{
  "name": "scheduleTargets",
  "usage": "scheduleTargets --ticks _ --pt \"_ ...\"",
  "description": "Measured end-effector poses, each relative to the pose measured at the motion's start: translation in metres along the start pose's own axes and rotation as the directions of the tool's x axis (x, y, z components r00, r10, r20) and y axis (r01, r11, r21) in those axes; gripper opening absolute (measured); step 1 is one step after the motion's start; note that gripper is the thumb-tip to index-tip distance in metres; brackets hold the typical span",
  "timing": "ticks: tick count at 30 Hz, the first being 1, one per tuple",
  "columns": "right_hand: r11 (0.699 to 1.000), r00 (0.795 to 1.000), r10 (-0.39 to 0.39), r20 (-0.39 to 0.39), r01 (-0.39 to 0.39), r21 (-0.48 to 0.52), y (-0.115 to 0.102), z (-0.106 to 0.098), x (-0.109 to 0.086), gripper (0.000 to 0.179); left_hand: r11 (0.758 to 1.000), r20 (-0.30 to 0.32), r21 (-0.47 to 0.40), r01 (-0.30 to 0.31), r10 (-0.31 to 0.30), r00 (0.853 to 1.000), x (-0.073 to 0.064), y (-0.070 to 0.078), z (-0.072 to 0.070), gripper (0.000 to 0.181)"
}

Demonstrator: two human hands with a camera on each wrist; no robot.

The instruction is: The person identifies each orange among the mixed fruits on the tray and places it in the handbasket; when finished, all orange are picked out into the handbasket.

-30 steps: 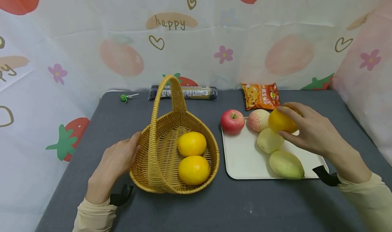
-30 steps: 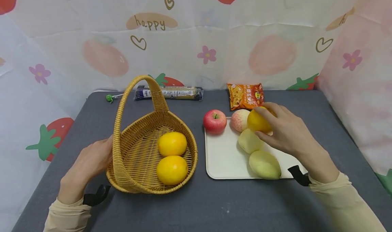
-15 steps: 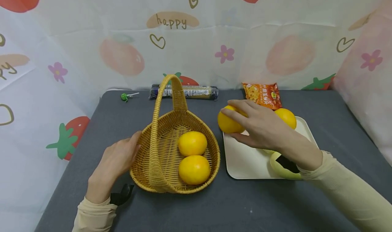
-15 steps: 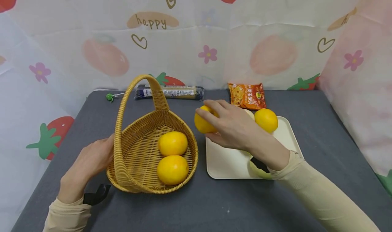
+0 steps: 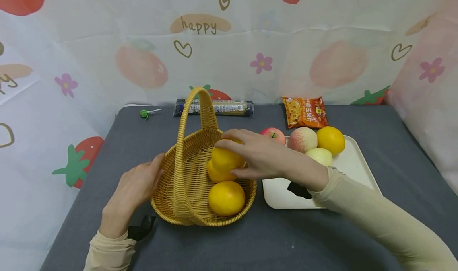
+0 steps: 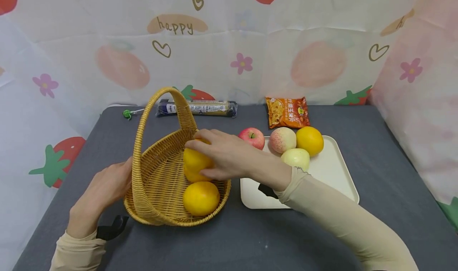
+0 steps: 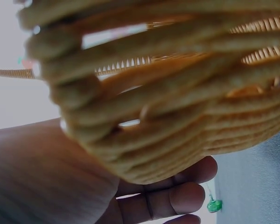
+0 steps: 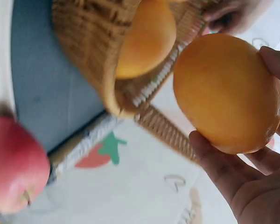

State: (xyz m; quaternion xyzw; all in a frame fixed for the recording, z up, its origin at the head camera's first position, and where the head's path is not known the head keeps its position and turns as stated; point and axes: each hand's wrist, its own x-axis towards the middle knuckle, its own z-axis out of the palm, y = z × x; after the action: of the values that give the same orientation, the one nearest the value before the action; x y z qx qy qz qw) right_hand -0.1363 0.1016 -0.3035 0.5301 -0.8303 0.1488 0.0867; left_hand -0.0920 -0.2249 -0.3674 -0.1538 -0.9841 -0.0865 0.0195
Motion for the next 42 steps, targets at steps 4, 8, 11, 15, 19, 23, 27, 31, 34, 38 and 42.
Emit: scheduleTargets --ticks 4,8,11,15,19,23,27,31,34,38,42 --pt "0.996 0.999 -0.044 0.028 0.042 0.081 -0.006 0.011 0.017 0.055 1.0 0.003 -0.002 0.003 -0.003 1.0 0.0 0.0 0.0 0.036" --pt "0.994 0.993 -0.069 0.098 0.061 0.087 -0.015 0.022 0.032 0.056 1.0 0.01 0.003 0.011 -0.012 1.0 0.001 0.0 0.0 0.036" --pt "0.994 0.984 -0.095 0.153 0.084 0.075 -0.022 0.029 0.042 0.057 1.0 0.013 0.006 0.015 -0.015 1.0 0.001 0.0 0.0 0.037" --pt "0.993 0.971 -0.116 0.207 0.109 0.042 -0.029 0.035 0.052 0.055 1.0 0.014 0.006 0.013 -0.014 1.0 0.002 0.0 0.0 0.037" --pt "0.989 0.961 -0.135 0.241 0.147 -0.034 -0.036 0.04 0.059 0.051 1.0 0.019 -0.001 0.015 -0.015 1.0 0.002 0.0 -0.001 0.038" --pt "0.982 0.945 -0.149 0.291 0.177 -0.072 -0.042 0.048 0.065 0.043 1.0 0.026 -0.004 0.017 -0.017 1.0 0.003 0.0 -0.001 0.038" --pt "0.982 0.921 -0.137 0.366 0.174 -0.07 -0.048 0.056 0.07 0.041 1.0 0.024 0.005 0.018 -0.018 1.0 0.002 0.001 -0.001 0.038" --pt "0.98 0.887 -0.122 0.446 0.179 -0.086 -0.053 0.06 0.071 0.042 1.0 0.01 0.017 0.014 -0.014 1.0 0.001 0.001 0.0 0.037" --pt "0.976 0.862 -0.141 0.487 0.204 -0.08 -0.056 0.063 0.071 0.045 1.0 0.009 0.013 0.011 -0.011 1.0 0.001 0.002 0.0 0.036" --pt "0.966 0.838 -0.185 0.513 0.251 -0.061 -0.057 0.065 0.069 0.049 1.0 0.019 0.006 0.014 -0.014 1.0 0.001 0.001 0.0 0.035" --pt "0.956 0.822 -0.218 0.526 0.289 -0.056 -0.059 0.065 0.07 0.045 1.0 0.018 0.005 0.013 -0.013 1.0 0.001 0.001 0.0 0.036"
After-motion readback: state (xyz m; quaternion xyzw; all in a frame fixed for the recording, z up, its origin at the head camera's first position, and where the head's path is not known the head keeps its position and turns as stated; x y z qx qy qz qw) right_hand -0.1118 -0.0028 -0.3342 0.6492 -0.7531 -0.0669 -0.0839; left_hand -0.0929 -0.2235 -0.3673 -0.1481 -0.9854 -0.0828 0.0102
